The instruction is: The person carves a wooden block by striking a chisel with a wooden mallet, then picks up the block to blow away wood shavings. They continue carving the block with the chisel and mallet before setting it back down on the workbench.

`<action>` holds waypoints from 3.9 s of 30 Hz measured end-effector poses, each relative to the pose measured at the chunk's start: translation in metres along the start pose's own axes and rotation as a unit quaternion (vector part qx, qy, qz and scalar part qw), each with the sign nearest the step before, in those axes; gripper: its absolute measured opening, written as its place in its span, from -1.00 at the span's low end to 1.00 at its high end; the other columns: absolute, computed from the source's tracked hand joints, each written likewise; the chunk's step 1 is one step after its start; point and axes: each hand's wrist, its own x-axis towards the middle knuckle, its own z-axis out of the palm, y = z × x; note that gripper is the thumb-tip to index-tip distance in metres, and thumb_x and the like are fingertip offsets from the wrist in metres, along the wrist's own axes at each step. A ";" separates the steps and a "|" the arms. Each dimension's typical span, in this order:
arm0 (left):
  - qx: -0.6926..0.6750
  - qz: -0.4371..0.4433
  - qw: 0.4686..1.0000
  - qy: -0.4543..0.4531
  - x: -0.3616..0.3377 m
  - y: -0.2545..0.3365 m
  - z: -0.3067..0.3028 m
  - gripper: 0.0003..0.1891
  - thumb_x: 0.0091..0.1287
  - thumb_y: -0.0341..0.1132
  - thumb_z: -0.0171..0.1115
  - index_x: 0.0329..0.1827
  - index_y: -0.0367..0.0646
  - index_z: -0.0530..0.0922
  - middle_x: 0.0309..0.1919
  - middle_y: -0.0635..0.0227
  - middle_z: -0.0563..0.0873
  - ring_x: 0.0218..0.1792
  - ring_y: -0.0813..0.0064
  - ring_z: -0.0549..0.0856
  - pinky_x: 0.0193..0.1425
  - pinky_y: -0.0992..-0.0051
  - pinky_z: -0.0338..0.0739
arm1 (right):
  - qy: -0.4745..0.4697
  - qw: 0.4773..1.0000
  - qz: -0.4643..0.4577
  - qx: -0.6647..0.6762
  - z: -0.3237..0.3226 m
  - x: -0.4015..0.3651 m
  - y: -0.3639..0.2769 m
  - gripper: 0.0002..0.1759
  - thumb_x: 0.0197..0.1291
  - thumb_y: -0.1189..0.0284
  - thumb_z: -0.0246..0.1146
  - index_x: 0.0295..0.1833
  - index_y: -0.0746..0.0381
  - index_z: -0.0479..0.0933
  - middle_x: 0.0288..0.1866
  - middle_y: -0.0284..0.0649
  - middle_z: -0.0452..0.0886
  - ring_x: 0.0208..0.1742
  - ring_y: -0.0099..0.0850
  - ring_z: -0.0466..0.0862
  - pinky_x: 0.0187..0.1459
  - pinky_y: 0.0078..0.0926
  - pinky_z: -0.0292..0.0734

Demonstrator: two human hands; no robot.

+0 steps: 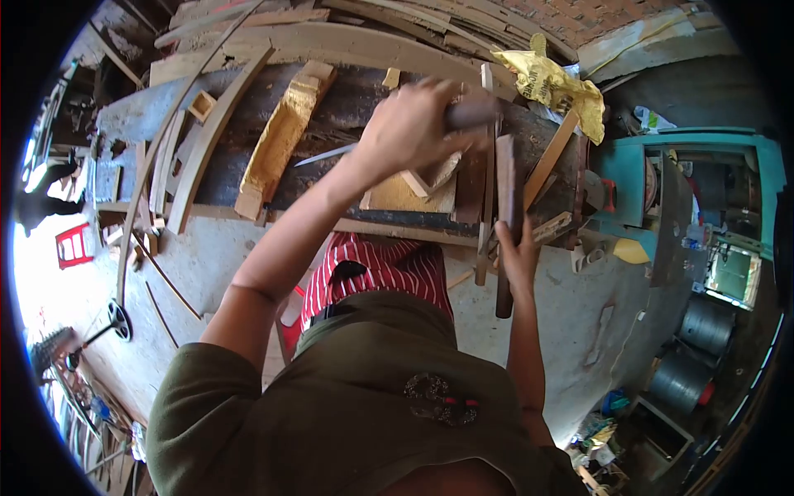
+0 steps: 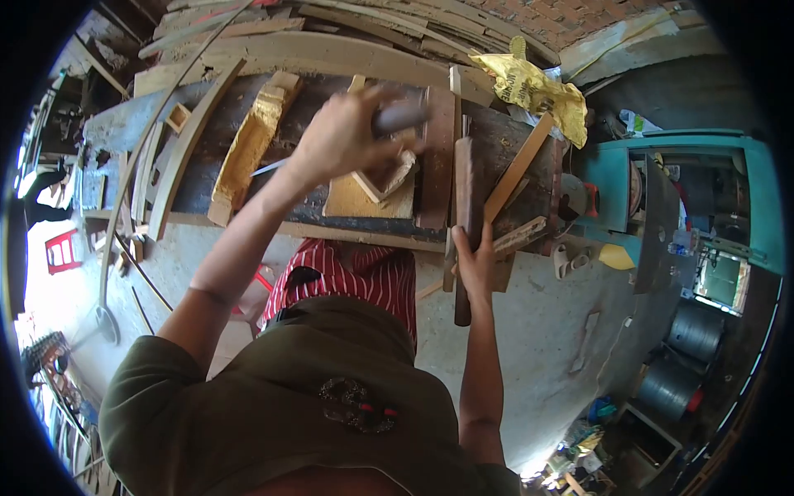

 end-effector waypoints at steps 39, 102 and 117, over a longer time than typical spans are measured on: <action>-0.148 -0.066 0.972 -0.169 -0.024 -0.085 -0.004 -0.12 0.00 -0.25 0.57 0.43 0.02 0.30 0.11 0.18 0.60 -0.14 0.32 0.70 -0.15 0.36 0.64 | 0.015 0.998 0.062 0.019 0.050 0.024 0.088 -0.12 0.28 -0.09 0.26 0.54 0.18 0.20 -0.01 0.08 0.69 -0.52 -0.25 0.71 -0.29 -0.27 0.63; -0.314 0.107 0.939 0.097 -0.011 0.020 0.071 -0.75 0.04 -0.41 0.40 -0.21 -0.24 0.61 -0.40 0.21 0.71 -0.40 0.34 0.73 -0.20 0.45 0.60 | 0.007 0.953 -0.296 -0.063 -0.035 -0.051 -0.170 -0.25 0.36 0.24 0.22 0.54 0.34 0.17 0.39 0.08 0.47 0.39 -0.11 0.51 0.34 -0.24 0.39; -0.391 -0.037 0.917 0.073 0.032 0.000 0.049 -0.73 0.22 -0.20 0.43 -0.41 -0.15 0.52 -0.61 0.50 0.57 -0.62 0.69 0.51 -0.52 0.58 0.41 | -0.003 0.974 -0.174 0.146 -0.029 -0.056 -0.141 -0.30 0.45 0.24 0.13 0.58 0.27 0.11 -0.36 -0.32 0.42 -0.53 -0.63 0.41 -0.62 -0.68 0.35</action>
